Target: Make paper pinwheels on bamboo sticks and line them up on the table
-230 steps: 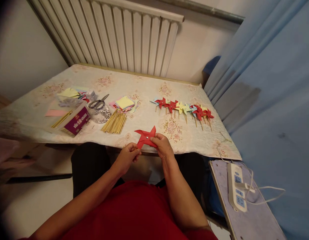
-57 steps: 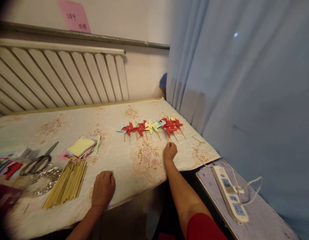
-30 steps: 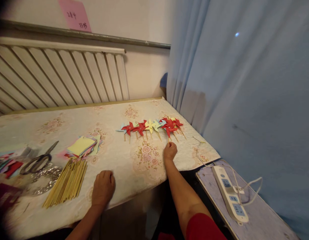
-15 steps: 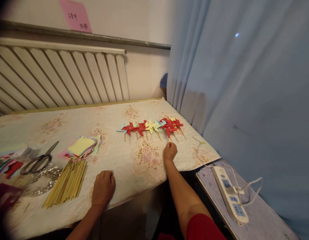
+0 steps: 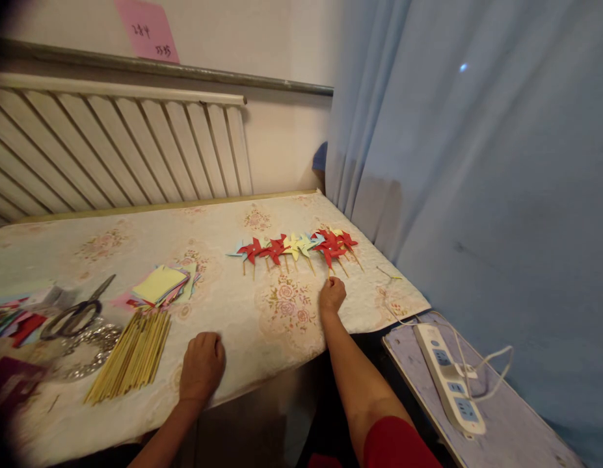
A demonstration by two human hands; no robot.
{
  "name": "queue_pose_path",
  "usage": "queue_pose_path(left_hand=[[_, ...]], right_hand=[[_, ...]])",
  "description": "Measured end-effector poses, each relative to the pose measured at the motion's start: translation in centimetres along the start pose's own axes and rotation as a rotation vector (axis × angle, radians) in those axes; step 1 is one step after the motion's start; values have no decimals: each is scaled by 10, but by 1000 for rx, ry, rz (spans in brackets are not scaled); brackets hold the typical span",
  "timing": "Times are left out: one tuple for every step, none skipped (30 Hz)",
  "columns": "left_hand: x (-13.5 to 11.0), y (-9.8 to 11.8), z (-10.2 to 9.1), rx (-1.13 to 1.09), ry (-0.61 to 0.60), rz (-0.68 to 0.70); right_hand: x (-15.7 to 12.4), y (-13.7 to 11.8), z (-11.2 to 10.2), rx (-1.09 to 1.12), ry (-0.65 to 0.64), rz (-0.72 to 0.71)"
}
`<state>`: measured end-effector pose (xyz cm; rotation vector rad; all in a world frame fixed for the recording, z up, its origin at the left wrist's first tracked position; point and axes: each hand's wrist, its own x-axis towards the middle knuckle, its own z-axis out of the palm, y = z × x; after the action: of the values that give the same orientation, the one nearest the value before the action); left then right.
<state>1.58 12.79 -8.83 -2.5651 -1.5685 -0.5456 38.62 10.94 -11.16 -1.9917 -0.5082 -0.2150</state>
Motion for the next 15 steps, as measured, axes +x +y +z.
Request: queue_pose_path(left_hand=[[0,0,0,0,1,2],[0,0,-1,-1,1,4],[0,0,-1,0,1,4],[0,0,-1,2,0,4],[0,0,-1,4,-2,3],[0,0,-1,6,-4,2],[0,0,-1,8,-6,1],[0,0,-1,10,-8,-2],[0,0,-1,11,-10,-3],[0,0,0,12,-11,-5],[0,0,0,12,-11,-7],[0,0,0,13,-11,-7],[0,0,0,13,-10,-8],[0,0,0,14,-9,-6],[0,0,0,14,-7,-5]], right_hand=[[0,0,0,-1,1,0],[0,0,0,-2,0,-1],[0,0,0,-3,-1,-2],[0,0,0,-3,-1,-3],[0,0,0,-2,-2,-5],[0,0,0,-1,-3,-6],[0,1,0,-1,-2,-7],[1,1,0,0,-1,-8],[1,1,0,1,1,-9],[1,1,1,2,3,-9],[1,1,1,3,4,-10],[0,1,1,3,4,-10],[0,1,1,4,5,-11],[0,1,1,5,4,-11],[0,1,1,5,4,-12]])
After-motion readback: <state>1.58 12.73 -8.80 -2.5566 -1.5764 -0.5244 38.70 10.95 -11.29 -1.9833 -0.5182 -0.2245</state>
